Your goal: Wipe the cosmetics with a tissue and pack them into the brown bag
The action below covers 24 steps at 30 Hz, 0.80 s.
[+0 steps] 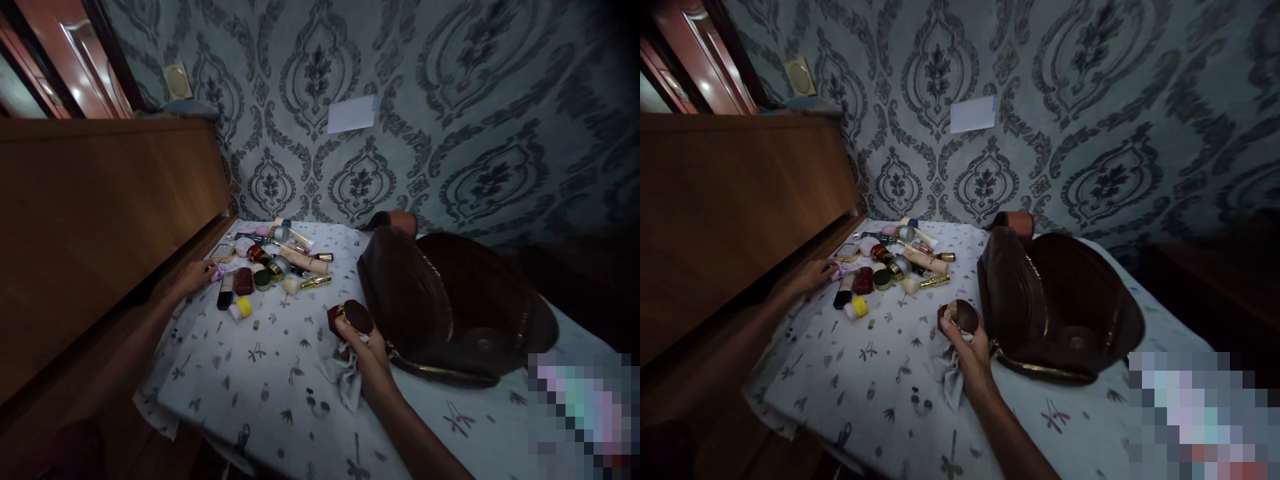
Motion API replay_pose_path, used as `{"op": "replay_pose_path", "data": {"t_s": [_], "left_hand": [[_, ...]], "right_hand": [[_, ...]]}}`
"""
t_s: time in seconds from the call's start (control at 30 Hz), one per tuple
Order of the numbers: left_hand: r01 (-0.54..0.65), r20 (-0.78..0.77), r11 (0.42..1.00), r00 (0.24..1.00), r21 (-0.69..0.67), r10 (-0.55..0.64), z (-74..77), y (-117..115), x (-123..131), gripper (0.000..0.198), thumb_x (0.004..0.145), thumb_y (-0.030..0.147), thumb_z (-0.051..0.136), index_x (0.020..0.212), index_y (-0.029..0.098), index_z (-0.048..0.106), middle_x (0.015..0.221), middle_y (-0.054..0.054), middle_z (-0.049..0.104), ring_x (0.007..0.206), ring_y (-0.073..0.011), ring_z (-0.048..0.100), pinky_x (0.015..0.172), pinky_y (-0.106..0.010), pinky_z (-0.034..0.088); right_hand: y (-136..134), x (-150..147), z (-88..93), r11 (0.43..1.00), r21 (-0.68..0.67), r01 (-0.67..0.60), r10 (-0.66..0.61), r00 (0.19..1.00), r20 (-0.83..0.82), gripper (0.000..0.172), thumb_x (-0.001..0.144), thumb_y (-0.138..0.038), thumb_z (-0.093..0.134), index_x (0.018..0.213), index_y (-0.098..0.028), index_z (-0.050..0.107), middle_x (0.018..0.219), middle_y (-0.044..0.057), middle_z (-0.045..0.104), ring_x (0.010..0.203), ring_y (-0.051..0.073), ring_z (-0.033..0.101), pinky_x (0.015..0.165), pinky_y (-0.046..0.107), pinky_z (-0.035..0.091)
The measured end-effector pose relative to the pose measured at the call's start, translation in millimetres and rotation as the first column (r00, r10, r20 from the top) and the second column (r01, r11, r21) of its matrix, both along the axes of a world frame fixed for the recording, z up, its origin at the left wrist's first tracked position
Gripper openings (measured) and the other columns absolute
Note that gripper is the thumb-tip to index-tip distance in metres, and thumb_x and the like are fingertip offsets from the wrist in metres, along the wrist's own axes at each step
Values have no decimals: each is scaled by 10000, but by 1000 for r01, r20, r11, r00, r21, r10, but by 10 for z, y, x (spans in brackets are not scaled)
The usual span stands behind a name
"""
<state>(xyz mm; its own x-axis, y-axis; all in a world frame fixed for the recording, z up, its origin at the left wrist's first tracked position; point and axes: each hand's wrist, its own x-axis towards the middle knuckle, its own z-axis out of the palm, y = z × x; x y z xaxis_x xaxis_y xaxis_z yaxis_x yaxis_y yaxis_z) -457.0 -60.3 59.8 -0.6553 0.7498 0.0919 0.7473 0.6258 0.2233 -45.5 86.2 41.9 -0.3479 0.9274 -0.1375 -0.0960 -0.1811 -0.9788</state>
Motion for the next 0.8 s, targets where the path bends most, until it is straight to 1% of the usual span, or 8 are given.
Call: {"op": "replay_pose_path", "data": {"t_s": [0.17, 0.33, 0.43, 0.5, 0.57, 0.63, 0.73, 0.8], "left_hand": [[-62, -44, 998, 997, 20, 63, -28, 244, -83, 427, 927, 400, 410, 1230, 165, 598, 1242, -116, 649, 1139, -241, 605, 937, -292, 468], [-116, -27, 993, 993, 23, 116, -16, 549, -119, 493, 916, 424, 452, 1295, 122, 542, 1265, -139, 650, 1135, -254, 617, 898, -293, 483], [-136, -50, 990, 989, 41, 138, 39, 593, -82, 484, 944, 424, 392, 1248, 93, 572, 1202, -182, 665, 1109, -305, 622, 893, -361, 484], [-109, -84, 992, 990, 62, 114, 89, 616, 2, 490, 952, 421, 370, 1241, 84, 576, 1206, -217, 642, 1143, -354, 587, 921, -437, 467], [4, -112, 997, 994, 73, 5, 131, 682, 154, 471, 951, 415, 384, 1248, 107, 581, 1239, -212, 616, 1189, -361, 542, 979, -477, 432], [198, -114, 978, 975, 61, -191, 149, 800, 371, 424, 953, 412, 410, 1232, 161, 607, 1243, -152, 620, 1196, -309, 532, 1041, -440, 401], [487, -75, 873, 872, 19, -484, 121, 1029, 740, 418, 932, 479, 487, 1260, 249, 604, 1253, -59, 633, 1178, -245, 541, 1056, -356, 401], [575, -67, 818, 816, 7, -574, 79, 1183, 941, 526, 914, 515, 518, 1366, 244, 516, 1307, -66, 609, 1205, -257, 524, 1062, -364, 399]], "right_hand": [[23, -7, -51, 1000, -3, -11, 11, 1000, -28, 574, 577, -518, 805, 1035, -192, 684, 909, 42, 723, 777, 229, 623, 589, 293, 461], [33, -6, -40, 1000, -2, -14, 14, 1000, -28, 593, 570, -535, 805, 1041, -195, 683, 928, 44, 727, 784, 234, 629, 594, 294, 466], [29, 0, -28, 1000, 7, -15, 16, 1000, -27, 584, 583, -529, 802, 1048, -195, 683, 913, 40, 722, 777, 230, 623, 604, 297, 468], [29, 3, -33, 1000, 16, -15, 16, 999, -31, 572, 588, -519, 806, 1043, -193, 686, 909, 40, 722, 776, 230, 625, 623, 306, 478], [29, 6, -44, 999, 30, -18, 19, 999, -37, 563, 597, -511, 807, 1048, -195, 687, 919, 40, 723, 784, 232, 629, 646, 317, 490], [27, 7, -51, 999, 39, -21, 23, 999, -40, 556, 610, -510, 804, 1056, -199, 688, 916, 38, 724, 791, 233, 631, 664, 323, 497], [18, 7, -45, 999, 42, -12, 14, 999, -45, 559, 610, -510, 802, 1059, -195, 688, 906, 40, 722, 815, 242, 632, 682, 332, 504], [12, 5, -34, 999, 38, -8, 10, 999, -49, 564, 596, -511, 807, 1042, -187, 689, 900, 45, 721, 816, 246, 633, 678, 331, 503]]}}
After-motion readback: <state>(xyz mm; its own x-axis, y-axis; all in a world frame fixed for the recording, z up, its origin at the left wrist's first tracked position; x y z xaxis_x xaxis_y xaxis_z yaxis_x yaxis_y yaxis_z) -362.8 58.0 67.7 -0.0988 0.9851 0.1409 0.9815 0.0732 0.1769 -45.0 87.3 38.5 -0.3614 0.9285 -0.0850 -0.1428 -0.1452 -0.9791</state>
